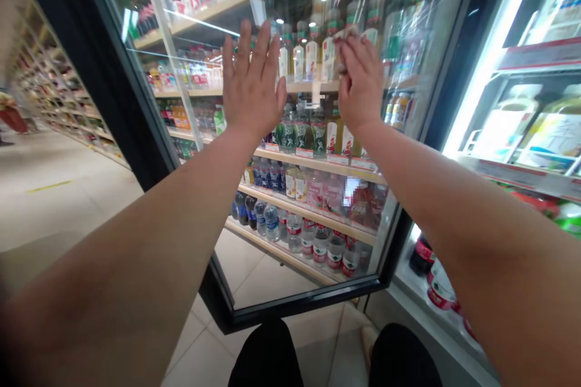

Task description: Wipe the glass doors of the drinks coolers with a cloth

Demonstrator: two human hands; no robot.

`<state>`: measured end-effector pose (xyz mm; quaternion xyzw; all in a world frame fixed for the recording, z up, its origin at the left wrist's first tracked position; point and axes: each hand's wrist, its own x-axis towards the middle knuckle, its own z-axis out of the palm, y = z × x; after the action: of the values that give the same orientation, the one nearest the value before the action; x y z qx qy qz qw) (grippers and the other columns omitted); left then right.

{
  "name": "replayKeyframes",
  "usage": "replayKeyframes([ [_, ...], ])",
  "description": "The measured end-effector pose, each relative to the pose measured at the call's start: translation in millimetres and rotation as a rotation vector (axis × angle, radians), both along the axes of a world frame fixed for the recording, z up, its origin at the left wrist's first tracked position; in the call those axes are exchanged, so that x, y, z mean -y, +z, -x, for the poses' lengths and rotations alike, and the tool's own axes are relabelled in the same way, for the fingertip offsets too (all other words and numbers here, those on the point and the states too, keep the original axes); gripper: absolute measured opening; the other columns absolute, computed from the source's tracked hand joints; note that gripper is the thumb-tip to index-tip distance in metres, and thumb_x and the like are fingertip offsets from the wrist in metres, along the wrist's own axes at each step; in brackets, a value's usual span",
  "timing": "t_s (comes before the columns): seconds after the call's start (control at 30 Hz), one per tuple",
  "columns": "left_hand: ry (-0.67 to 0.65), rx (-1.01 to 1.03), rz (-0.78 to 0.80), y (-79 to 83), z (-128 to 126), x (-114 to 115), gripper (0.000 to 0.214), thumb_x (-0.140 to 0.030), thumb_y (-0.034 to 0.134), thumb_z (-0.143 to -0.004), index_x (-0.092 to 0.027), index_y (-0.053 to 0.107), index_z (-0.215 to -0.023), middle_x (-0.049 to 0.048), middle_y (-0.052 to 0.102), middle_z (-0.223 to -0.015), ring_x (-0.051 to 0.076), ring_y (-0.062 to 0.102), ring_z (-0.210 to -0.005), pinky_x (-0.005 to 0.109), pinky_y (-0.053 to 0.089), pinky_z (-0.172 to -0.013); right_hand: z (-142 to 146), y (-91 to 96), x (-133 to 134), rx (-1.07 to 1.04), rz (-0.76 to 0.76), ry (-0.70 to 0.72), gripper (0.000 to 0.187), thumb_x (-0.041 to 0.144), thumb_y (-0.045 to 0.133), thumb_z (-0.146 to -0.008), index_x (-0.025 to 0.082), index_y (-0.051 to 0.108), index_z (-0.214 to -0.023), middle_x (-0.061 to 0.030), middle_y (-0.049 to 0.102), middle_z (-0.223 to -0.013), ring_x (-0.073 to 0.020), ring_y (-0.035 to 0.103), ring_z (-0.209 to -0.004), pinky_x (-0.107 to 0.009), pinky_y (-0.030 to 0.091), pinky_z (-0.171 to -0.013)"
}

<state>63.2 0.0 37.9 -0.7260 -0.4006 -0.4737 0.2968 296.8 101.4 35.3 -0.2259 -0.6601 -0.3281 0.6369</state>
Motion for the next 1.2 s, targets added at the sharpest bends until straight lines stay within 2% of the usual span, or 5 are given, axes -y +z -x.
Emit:
replayKeyframes([
  [0.23,0.055,-0.026,-0.033,-1.1,-0.4,-2.0,0.069,-0.027,0.040,-0.094,-0.022,0.030,-0.162,-0.0120,0.013,-0.167,0.021,-0.001,-0.159,0.038,-0.016,-0.131,39.9,69.0,9.5,-0.098,0.091,-0.122,0.043,0.018,0.038,-0.104,0.015,0.047,-0.146,-0.0041,0.047,-0.155,-0.0151,0.032,-0.147,-0.048,0.018,-0.133],
  [0.4,0.067,-0.045,-0.055,-1.5,-1.6,-1.4,0.069,-0.024,0.042,-0.096,-0.016,0.027,-0.162,-0.0078,0.012,-0.169,0.025,-0.001,-0.159,0.041,-0.016,-0.131,75.1,37.3,31.8,0.204,-0.014,-0.102,0.046,0.023,0.032,-0.106,0.016,0.048,-0.149,-0.0018,0.046,-0.157,-0.0176,0.028,-0.152,-0.040,0.020,-0.134],
  [0.67,0.040,-0.027,-0.021,-3.5,1.9,-3.8,0.070,-0.029,0.044,-0.095,-0.021,0.028,-0.163,-0.0146,0.012,-0.168,0.020,-0.003,-0.159,0.033,-0.019,-0.130,40.8,-63.3,34.9,0.369,0.019,-0.008,0.051,0.023,0.028,-0.104,0.025,0.049,-0.150,-0.0025,0.052,-0.151,-0.0207,0.031,-0.153,-0.051,0.030,-0.130],
  [0.97,0.257,-0.139,-0.129,-86.3,45.4,12.6,0.067,-0.028,0.048,-0.101,-0.014,0.025,-0.163,0.0092,0.021,-0.169,0.029,0.006,-0.158,0.054,0.000,-0.131,22.8,-18.0,25.5,0.152,-0.015,-0.037,0.055,0.017,0.034,-0.100,0.027,0.045,-0.153,-0.0009,0.048,-0.154,-0.0247,0.032,-0.153,-0.057,0.030,-0.128],
  [1.2,0.346,-0.120,-0.102,-111.2,48.4,8.7,0.064,-0.025,0.045,-0.103,-0.011,0.025,-0.163,0.0103,0.020,-0.168,0.029,0.002,-0.158,0.057,0.001,-0.130,103.4,-54.9,46.8,0.349,-0.064,-0.018,0.050,0.017,0.032,-0.103,0.025,0.053,-0.148,-0.0001,0.054,-0.151,-0.0201,0.036,-0.151,-0.044,0.036,-0.128],
])
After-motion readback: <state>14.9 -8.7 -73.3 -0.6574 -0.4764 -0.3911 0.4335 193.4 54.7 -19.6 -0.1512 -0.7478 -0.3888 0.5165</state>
